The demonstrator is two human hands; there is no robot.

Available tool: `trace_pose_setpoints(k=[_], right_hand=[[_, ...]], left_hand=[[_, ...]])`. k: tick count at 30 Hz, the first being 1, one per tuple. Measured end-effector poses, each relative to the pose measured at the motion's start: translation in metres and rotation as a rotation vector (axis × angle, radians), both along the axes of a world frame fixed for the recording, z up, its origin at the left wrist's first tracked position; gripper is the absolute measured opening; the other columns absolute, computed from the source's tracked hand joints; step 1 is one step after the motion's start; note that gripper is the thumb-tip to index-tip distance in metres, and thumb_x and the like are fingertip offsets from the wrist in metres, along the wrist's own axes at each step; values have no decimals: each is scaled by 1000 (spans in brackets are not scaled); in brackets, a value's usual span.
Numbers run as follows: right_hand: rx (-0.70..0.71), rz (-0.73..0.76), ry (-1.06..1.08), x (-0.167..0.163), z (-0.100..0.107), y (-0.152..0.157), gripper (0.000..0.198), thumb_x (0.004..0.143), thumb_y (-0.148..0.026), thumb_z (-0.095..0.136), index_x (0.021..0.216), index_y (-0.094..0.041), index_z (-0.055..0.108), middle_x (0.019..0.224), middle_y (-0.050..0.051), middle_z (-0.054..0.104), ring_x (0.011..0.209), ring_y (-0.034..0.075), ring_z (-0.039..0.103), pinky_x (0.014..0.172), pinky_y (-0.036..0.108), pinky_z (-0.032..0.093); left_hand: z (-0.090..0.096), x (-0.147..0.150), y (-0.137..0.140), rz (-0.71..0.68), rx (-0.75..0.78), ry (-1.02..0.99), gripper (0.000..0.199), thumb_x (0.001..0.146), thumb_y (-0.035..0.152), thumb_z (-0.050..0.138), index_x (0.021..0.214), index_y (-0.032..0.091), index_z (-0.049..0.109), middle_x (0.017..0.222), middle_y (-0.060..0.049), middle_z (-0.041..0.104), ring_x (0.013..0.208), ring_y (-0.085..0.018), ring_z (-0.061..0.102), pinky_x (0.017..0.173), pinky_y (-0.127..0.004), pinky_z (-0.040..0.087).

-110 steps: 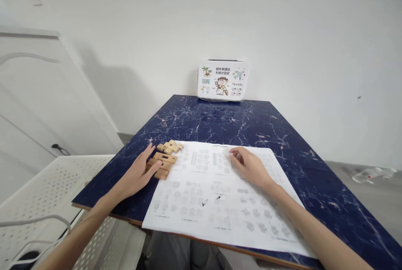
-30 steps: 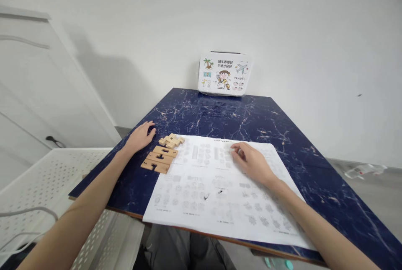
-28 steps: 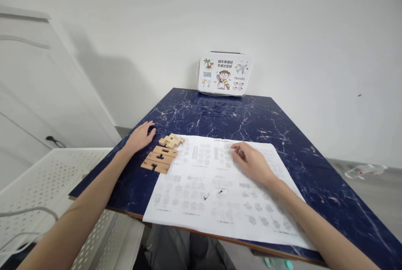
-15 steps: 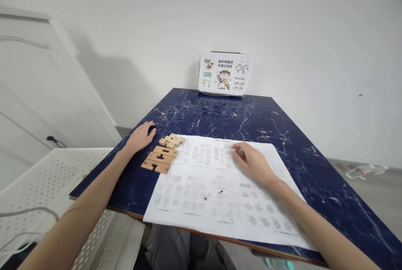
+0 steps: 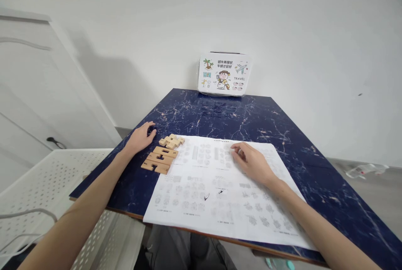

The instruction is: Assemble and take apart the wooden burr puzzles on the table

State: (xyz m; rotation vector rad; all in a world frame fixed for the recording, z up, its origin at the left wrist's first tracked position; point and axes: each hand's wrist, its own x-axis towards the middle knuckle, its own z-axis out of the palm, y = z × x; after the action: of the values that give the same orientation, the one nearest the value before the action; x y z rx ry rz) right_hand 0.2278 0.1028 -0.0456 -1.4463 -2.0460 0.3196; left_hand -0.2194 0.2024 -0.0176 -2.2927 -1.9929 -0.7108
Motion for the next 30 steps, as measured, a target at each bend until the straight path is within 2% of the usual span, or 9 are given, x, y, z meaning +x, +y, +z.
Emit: trace_pose_setpoints(k=[3, 6, 8, 10, 13, 16, 19, 24, 30], right_hand=[[3, 3, 1, 0, 0, 0, 26, 101, -38, 46, 113, -22, 63, 89, 6, 71, 70, 21, 64, 68, 34, 48], [12, 2, 8, 0, 0, 1, 26, 101, -37, 47, 113, -22, 63, 91, 6, 71, 69, 21, 64, 68, 34, 48], [16, 0, 11, -1, 0, 1, 25, 100, -37, 48, 113, -21, 63, 91, 6, 72, 69, 21, 64, 69, 34, 47], [14, 0, 11, -1, 0, 1, 25, 100, -36, 48, 114, -21, 63, 91, 6, 71, 70, 21, 64, 68, 34, 47], [7, -2, 16, -1, 1, 0, 25, 100, -36, 48, 114, -21, 63, 90, 5, 71, 70, 20, 64, 67, 33, 46], [4, 3, 18, -2, 4, -1, 24, 101, -36, 48, 112, -21, 62, 89, 5, 70, 69, 20, 63, 66, 33, 46], [11, 12, 15, -3, 6, -2, 22, 101, -35, 47, 110, -21, 62, 91, 5, 71, 70, 20, 63, 66, 33, 45], [13, 25, 15, -2, 7, -2, 19, 100, -32, 48, 109, -23, 62, 98, 6, 71, 73, 20, 64, 68, 33, 45], [18, 37, 26, -1, 7, 1, 17, 100, -29, 48, 109, -23, 61, 100, 6, 72, 73, 20, 64, 68, 32, 45]], left_hand=[[7, 11, -9, -9, 57, -46, 46, 97, 40, 45, 133, 17, 62, 146, -11, 63, 141, -30, 54, 120, -42, 40], [12, 27, -19, -33, 81, -97, 47, 101, 47, 42, 134, 20, 61, 146, -8, 64, 136, -28, 59, 109, -38, 51], [15, 38, -26, -94, 63, -157, 47, 100, 53, 46, 131, 23, 64, 144, -6, 66, 133, -28, 61, 109, -37, 51], [19, 48, -32, -197, 16, -194, 50, 96, 58, 53, 130, 24, 65, 147, -5, 64, 135, -28, 60, 118, -38, 43], [25, 58, -38, -320, -109, -154, 66, 88, 67, 62, 139, 25, 61, 156, -7, 55, 142, -32, 53, 123, -42, 37], [31, 66, -39, -331, -237, -104, 84, 80, 70, 69, 150, 26, 52, 160, -8, 50, 144, -35, 50, 121, -45, 39], [34, 74, -36, -311, -298, -100, 88, 79, 70, 70, 152, 27, 50, 158, -8, 52, 142, -36, 52, 117, -46, 42], [31, 83, -25, -274, -318, -89, 85, 75, 70, 73, 147, 29, 55, 149, -8, 61, 129, -36, 62, 104, -42, 49], [32, 92, -17, -275, -319, -86, 76, 78, 63, 70, 142, 23, 60, 109, -8, 78, 100, -30, 73, 85, -34, 53]])
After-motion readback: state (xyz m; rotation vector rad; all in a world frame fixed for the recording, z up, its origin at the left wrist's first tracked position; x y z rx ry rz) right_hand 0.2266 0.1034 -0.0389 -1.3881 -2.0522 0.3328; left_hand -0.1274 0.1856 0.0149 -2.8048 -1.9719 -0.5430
